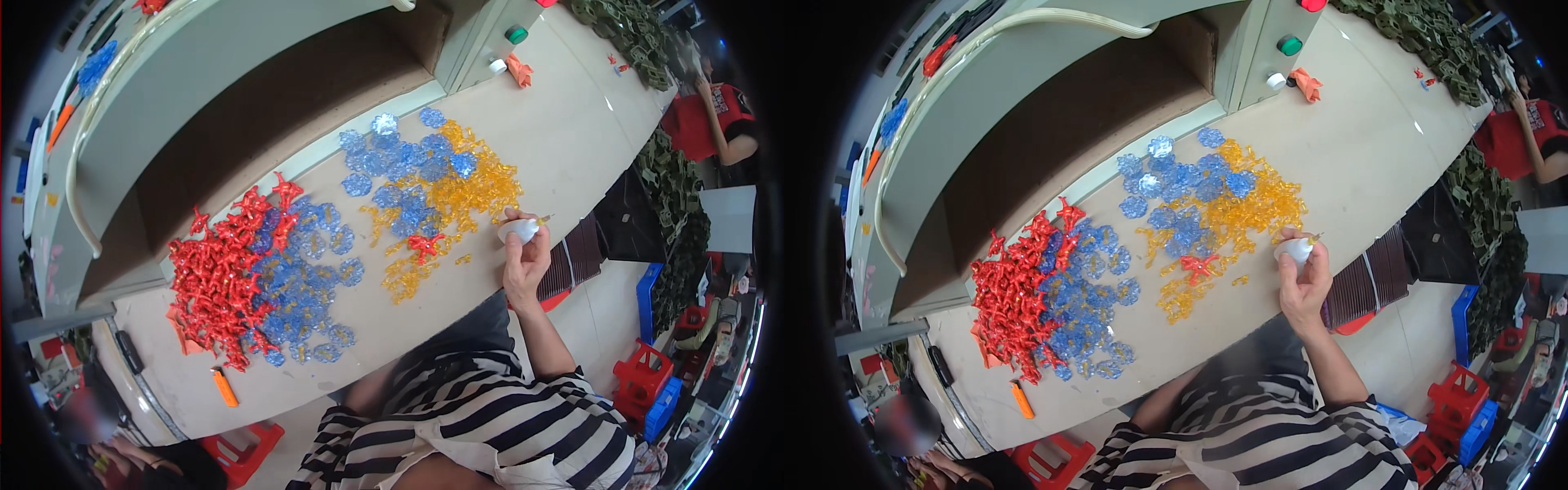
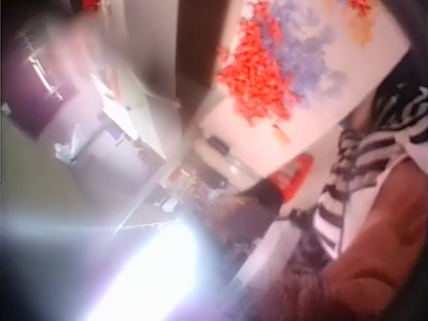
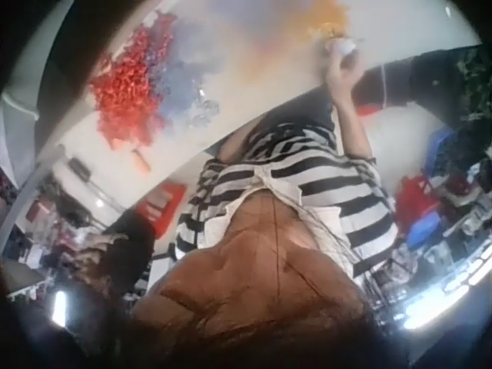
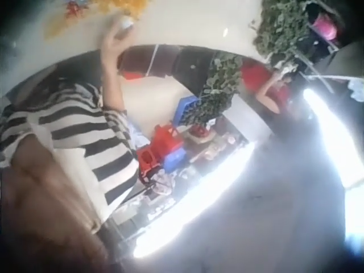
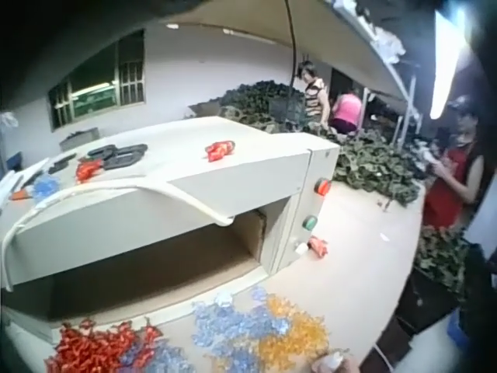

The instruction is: The person glues small plastic pieces together with a glue bottle to assemble toy figures.

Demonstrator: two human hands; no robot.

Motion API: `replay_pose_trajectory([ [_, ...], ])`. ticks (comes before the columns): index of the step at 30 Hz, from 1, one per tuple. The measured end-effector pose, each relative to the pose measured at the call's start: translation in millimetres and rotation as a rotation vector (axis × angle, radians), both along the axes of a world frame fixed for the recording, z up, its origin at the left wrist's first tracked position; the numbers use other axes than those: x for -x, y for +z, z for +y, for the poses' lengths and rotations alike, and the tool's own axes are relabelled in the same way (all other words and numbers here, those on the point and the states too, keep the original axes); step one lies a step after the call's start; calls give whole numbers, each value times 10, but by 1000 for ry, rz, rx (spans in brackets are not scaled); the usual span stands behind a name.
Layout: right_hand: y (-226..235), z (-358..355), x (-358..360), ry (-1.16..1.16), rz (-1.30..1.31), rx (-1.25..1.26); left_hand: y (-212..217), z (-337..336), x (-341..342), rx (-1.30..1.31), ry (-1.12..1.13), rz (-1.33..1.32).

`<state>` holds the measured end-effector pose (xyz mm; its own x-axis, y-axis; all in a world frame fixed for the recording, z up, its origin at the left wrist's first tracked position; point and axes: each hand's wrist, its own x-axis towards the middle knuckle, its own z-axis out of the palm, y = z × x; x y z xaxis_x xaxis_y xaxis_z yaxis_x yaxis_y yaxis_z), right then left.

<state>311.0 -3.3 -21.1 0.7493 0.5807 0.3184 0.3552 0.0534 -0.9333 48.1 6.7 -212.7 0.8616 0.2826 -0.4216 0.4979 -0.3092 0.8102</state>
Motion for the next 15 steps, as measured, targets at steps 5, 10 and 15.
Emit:
replay_pose_trajectory([
  [5,11,-21,-40,179,-9,-104,202,-85,-215,-179,190,-103],
  [10,-35,20,-143,328,157,-180,2164,145,-137,316,324,-24],
  [15,-63,0,-115,291,155,-189,2670,811,-925,-703,675,-185],
])
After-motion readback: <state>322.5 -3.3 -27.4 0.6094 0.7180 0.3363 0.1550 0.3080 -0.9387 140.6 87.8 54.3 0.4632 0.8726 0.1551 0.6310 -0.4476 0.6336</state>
